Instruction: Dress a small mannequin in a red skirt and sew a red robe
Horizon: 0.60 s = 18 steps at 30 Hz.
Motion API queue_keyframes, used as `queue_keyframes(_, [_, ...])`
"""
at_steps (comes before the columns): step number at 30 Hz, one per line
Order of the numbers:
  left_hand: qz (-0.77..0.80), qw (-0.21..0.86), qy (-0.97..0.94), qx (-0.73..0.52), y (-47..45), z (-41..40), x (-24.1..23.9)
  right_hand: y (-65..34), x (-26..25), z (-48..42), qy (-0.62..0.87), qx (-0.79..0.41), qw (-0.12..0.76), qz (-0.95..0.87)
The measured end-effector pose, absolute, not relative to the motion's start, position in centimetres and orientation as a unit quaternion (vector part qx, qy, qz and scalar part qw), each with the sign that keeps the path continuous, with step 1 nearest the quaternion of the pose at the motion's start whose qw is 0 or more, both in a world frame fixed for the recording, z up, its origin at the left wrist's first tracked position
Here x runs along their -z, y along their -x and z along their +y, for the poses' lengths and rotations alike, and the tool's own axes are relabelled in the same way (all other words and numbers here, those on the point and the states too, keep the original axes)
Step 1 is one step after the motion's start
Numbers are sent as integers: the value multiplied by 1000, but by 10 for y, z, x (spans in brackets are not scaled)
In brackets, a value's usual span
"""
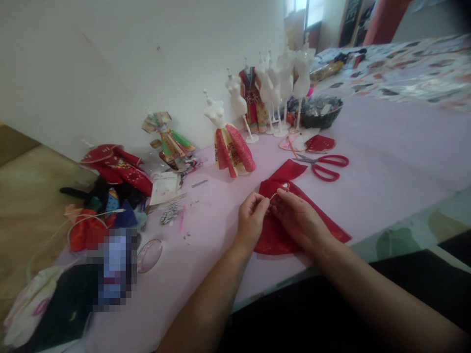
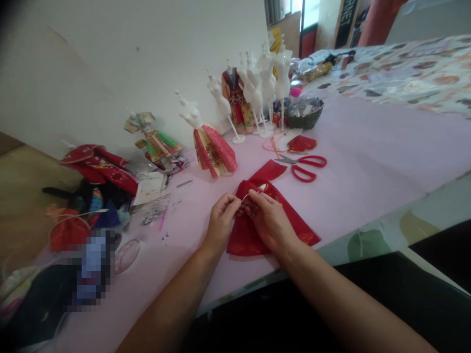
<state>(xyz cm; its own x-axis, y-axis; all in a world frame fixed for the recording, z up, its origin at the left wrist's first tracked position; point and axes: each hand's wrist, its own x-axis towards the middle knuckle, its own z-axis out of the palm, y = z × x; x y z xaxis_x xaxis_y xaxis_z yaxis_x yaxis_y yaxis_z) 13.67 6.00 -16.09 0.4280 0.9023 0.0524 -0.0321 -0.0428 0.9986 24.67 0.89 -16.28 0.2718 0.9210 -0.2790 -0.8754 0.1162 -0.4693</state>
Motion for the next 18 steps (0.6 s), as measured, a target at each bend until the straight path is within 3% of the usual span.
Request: queue_keyframes(18, [362, 577, -601, -418, -136, 60, 162, -251, 165, 8, 309, -595, 742, -23])
